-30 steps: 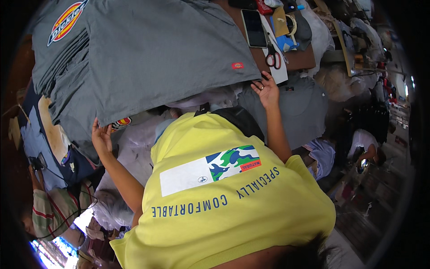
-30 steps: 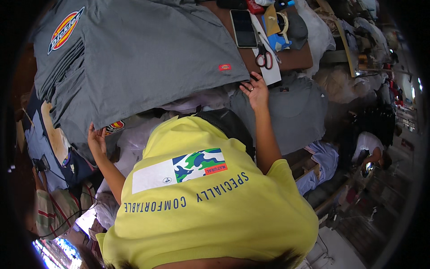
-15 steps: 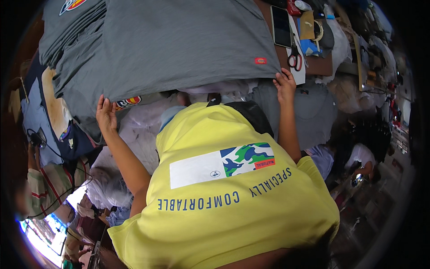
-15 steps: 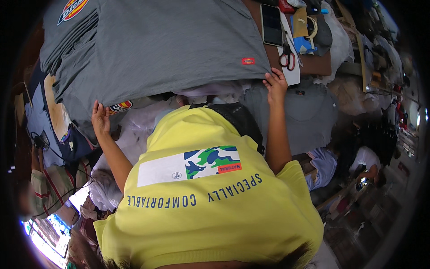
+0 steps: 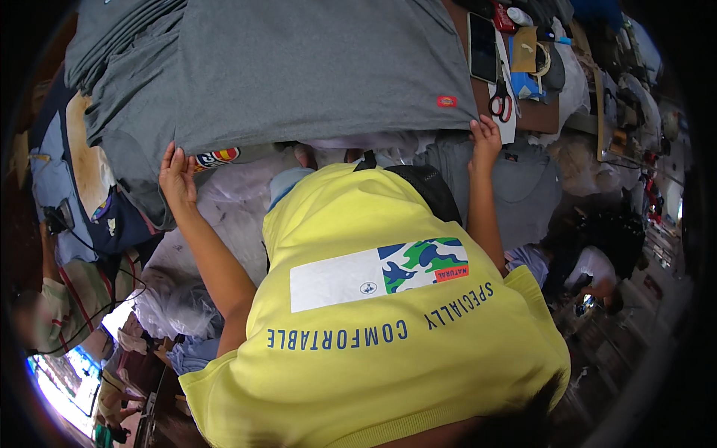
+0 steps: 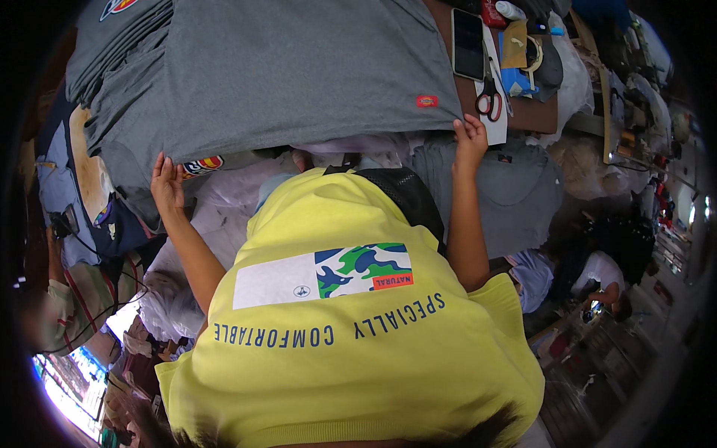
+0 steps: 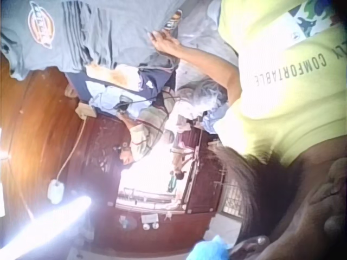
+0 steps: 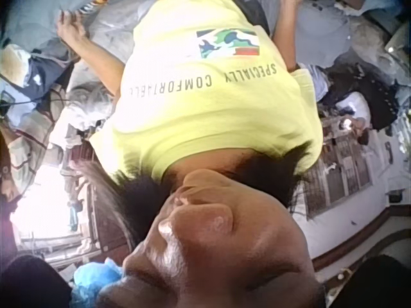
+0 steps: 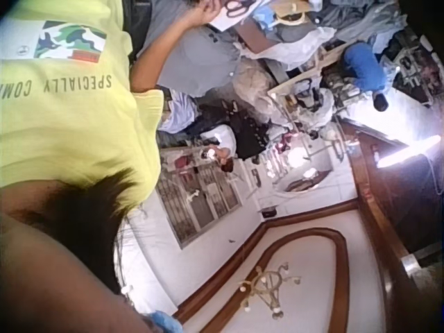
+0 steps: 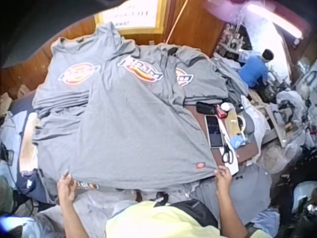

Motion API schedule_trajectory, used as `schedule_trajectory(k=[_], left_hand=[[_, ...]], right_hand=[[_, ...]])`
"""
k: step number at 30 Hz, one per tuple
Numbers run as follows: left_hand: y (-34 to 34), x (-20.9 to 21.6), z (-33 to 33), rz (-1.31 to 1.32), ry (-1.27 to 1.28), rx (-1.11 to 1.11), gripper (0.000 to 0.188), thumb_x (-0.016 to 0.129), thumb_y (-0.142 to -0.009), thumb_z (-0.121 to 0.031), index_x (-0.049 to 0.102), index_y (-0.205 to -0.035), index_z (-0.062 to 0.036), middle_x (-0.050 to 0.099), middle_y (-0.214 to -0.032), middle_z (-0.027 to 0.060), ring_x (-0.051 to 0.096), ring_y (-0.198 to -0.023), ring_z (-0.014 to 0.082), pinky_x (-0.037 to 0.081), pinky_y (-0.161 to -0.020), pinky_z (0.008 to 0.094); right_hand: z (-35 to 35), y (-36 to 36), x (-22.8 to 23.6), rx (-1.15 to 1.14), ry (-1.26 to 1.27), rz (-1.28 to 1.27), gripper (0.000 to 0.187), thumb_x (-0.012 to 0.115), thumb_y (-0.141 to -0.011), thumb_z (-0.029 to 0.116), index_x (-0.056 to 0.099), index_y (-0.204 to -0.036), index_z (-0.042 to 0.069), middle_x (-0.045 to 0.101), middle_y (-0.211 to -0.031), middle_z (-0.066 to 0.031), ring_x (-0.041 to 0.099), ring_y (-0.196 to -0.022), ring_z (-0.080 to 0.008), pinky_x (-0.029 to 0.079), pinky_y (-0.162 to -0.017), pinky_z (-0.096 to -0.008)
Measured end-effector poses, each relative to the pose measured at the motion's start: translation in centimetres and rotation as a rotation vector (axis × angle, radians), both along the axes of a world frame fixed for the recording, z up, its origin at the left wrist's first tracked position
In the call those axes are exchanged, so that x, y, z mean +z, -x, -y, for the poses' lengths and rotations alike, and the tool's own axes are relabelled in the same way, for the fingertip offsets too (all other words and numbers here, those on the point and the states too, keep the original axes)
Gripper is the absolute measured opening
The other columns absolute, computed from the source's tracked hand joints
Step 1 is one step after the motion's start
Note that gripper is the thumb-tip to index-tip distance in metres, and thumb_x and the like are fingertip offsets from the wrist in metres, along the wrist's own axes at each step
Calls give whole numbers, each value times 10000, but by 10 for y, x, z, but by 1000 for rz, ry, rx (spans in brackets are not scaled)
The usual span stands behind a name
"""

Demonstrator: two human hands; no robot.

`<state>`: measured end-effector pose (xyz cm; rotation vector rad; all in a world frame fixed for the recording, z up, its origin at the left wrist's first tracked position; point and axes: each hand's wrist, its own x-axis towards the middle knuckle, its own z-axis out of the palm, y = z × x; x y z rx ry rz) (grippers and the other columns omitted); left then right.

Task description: The person picks up and turns over several grey shirts, using scissors to trim loose threads from the fabric and tags.

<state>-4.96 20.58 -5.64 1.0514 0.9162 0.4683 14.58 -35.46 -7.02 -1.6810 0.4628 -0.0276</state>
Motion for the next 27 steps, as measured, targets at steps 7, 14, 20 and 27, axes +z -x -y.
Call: schedule_trajectory(k=[7, 14, 20, 27], left_hand=[[-74, 57, 113, -246, -1595, -318, 296, 616, -723, -61, 592, -1017, -81, 543, -1053, 142, 493, -996, 312, 363, -894, 416], [-92, 24, 206, -45, -1550, -1159, 547, 657, -706, -131, 502, -1210, -277, 409, -1301, 41, 362, -1207, 262, 309, -973, 430], [-88, 9, 198, -68, -1641, -1197, 588, 619, -707, -115, 479, -1217, -372, 350, -1360, -3, 305, -1256, 246, 278, -1001, 439], [-88, 10, 194, -36, -1620, -1221, 564, 616, -716, -103, 490, -1217, -328, 350, -1358, 19, 294, -1262, 262, 273, -1006, 451]], right_hand=[[-73, 3, 42, 811, 857, 643, 231, 591, -718, 61, 614, -941, 116, 544, -953, -73, 506, -925, -257, 394, -826, -352], [-131, 13, 35, 1308, 969, 762, 433, 617, -678, 92, 588, -1084, 239, 519, -1083, -19, 491, -991, -214, 374, -872, -371], [-122, 18, 24, 1268, 967, 789, 503, 636, -664, 107, 569, -1124, 299, 500, -1117, 13, 458, -1028, -196, 363, -877, -368], [-131, 17, 33, 1282, 977, 739, 479, 634, -687, 124, 571, -1129, 297, 498, -1118, 18, 457, -1028, -187, 350, -889, -361]])
